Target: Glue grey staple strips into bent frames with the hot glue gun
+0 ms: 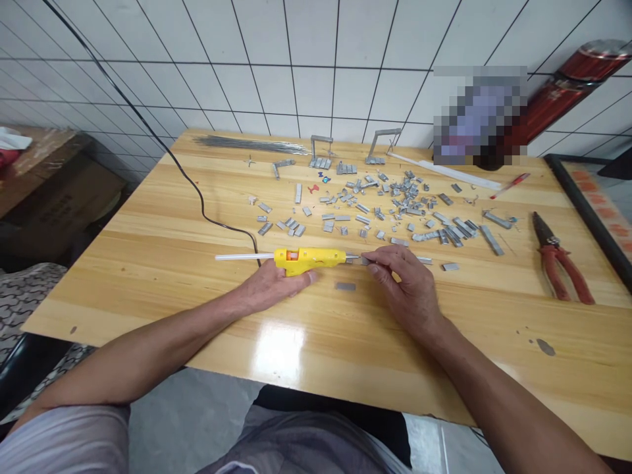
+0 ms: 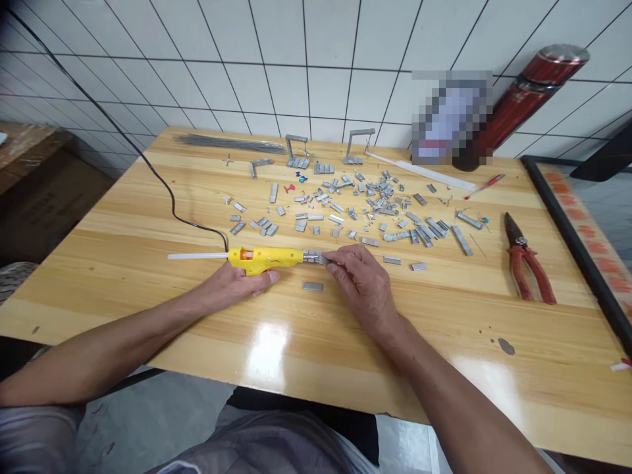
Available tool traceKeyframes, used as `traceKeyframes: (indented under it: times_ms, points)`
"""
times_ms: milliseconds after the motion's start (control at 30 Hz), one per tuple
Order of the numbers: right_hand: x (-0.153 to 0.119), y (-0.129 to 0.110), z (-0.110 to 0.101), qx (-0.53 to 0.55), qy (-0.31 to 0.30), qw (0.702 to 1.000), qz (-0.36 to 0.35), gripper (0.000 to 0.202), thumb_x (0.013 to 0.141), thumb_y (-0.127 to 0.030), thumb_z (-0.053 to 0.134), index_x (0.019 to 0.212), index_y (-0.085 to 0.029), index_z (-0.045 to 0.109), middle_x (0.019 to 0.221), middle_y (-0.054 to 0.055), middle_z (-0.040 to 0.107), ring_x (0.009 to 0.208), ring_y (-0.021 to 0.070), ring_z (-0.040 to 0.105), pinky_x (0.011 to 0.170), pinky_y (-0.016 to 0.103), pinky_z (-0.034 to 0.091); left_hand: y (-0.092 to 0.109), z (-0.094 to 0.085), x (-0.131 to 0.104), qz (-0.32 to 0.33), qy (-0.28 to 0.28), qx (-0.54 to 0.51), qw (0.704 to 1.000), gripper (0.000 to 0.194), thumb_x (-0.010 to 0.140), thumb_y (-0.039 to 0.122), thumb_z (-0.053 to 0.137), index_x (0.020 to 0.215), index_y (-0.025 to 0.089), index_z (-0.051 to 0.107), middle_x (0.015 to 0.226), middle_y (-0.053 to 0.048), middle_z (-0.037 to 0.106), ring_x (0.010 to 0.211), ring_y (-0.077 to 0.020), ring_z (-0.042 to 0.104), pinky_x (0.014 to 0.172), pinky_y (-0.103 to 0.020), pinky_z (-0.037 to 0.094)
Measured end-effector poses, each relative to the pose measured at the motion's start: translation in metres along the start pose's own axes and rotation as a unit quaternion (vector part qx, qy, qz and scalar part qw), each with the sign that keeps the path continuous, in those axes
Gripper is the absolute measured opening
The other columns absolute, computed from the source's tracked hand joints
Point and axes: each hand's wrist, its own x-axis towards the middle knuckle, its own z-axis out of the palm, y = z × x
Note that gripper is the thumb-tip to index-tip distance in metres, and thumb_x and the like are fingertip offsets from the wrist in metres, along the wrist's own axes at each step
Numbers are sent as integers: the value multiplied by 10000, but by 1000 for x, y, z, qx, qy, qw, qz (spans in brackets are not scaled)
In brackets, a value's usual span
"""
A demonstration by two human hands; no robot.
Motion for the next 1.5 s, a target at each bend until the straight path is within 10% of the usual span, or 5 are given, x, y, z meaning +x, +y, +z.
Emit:
traceKeyframes:
  times_ms: [1500]
  points:
    - [0, 2, 2, -6, -2, 1000, 1, 220, 1017, -167, 603, 1144, -269, 751, 967, 54, 751, 904, 188, 716, 781, 356, 609, 1, 0, -3, -5, 9, 42, 999, 330, 882, 509, 631, 751, 211, 577, 627, 25, 559, 749, -188, 604, 656, -269, 478]
